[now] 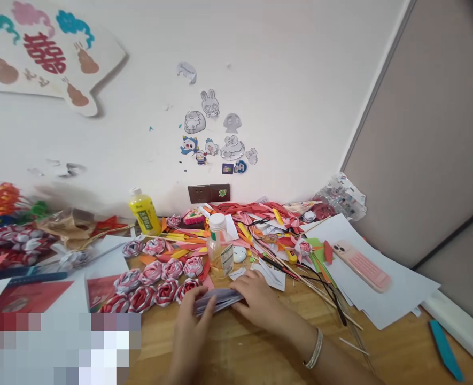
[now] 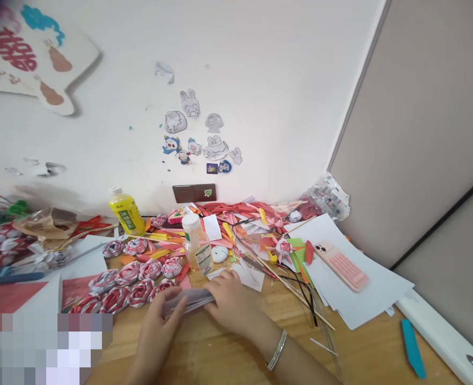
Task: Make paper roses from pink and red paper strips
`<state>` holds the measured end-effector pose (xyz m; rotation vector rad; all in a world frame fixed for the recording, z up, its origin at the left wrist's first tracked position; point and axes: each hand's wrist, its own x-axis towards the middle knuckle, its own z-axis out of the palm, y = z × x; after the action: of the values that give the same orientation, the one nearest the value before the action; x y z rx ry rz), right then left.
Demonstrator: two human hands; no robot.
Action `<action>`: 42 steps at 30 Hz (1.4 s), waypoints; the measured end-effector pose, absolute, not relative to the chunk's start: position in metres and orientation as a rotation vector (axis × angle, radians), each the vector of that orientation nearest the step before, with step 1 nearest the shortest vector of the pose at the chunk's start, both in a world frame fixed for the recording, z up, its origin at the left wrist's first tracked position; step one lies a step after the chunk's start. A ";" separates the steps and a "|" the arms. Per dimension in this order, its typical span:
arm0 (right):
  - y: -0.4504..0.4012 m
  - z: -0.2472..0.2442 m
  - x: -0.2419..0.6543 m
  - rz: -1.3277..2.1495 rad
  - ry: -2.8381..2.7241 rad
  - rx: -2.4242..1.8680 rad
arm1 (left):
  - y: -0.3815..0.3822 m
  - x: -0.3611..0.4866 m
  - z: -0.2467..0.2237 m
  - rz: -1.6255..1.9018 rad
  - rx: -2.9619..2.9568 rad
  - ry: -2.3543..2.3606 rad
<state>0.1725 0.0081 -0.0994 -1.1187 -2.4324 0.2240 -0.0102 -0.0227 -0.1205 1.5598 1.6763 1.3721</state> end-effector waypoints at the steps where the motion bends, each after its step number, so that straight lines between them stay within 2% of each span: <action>1: 0.005 -0.100 0.170 0.276 -2.386 -1.139 | -0.022 -0.008 -0.121 1.392 1.526 1.667; 6: 0.000 -0.107 0.156 0.548 -2.196 -1.239 | -0.021 -0.006 -0.124 1.424 1.423 1.636; 9: 0.002 -0.108 0.156 0.583 -2.137 -1.274 | -0.021 -0.006 -0.125 1.449 1.388 1.622; 12: 0.004 -0.107 0.159 0.507 -2.195 -1.313 | -0.019 -0.004 -0.125 1.455 1.384 1.596; 17: 0.005 -0.105 0.152 0.170 -2.494 -1.235 | -0.020 0.000 -0.127 1.448 1.392 1.551; 25: -0.008 -0.097 0.145 0.102 -2.633 -1.243 | -0.023 -0.001 -0.127 1.425 1.344 1.554; 37: -0.016 -0.118 0.144 0.800 -1.810 -1.223 | -0.026 0.000 -0.130 1.366 1.304 1.564; 42: -0.017 -0.129 0.140 0.918 -1.567 -1.208 | -0.028 0.001 -0.131 1.342 1.297 1.554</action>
<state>0.1395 -0.0167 -0.1288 -1.2081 -1.5675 0.9184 0.0012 -0.0280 -0.1309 1.2967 1.5537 1.3423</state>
